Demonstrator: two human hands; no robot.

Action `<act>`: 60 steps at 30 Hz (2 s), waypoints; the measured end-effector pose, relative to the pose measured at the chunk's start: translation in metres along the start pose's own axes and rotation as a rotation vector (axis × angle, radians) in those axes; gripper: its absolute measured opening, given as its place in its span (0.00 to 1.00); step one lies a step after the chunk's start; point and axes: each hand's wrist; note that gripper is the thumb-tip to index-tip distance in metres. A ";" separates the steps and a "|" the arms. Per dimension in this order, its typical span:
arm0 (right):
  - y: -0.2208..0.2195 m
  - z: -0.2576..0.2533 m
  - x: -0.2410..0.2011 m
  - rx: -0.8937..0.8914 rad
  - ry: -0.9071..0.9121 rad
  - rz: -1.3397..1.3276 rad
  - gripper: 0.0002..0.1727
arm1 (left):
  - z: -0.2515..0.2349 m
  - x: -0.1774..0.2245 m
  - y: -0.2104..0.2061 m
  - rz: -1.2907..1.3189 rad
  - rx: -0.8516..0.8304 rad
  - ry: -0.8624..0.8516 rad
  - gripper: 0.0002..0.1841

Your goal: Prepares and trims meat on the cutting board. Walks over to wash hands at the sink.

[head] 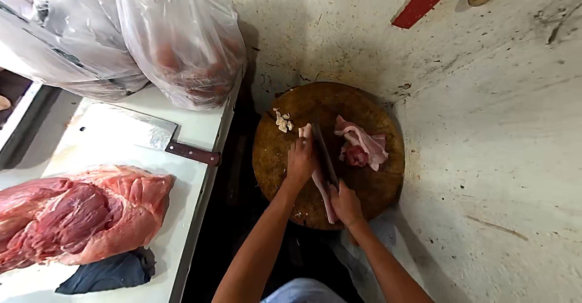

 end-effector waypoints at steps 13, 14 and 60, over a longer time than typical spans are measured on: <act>0.018 0.034 0.015 0.380 0.594 -0.566 0.21 | -0.007 -0.007 0.008 0.140 -0.030 0.032 0.20; 0.029 0.045 0.000 0.410 0.686 -0.620 0.19 | -0.002 -0.007 0.014 0.190 0.005 0.060 0.18; -0.008 -0.012 -0.019 -0.053 0.080 -0.007 0.26 | 0.013 -0.016 -0.025 0.048 0.193 0.010 0.15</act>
Point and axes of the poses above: each hand's wrist, its own z-axis away from the middle knuckle, its own y-axis out of the back of the hand, x = y × z, and after that the axes turned 13 degrees about -z, right-handed
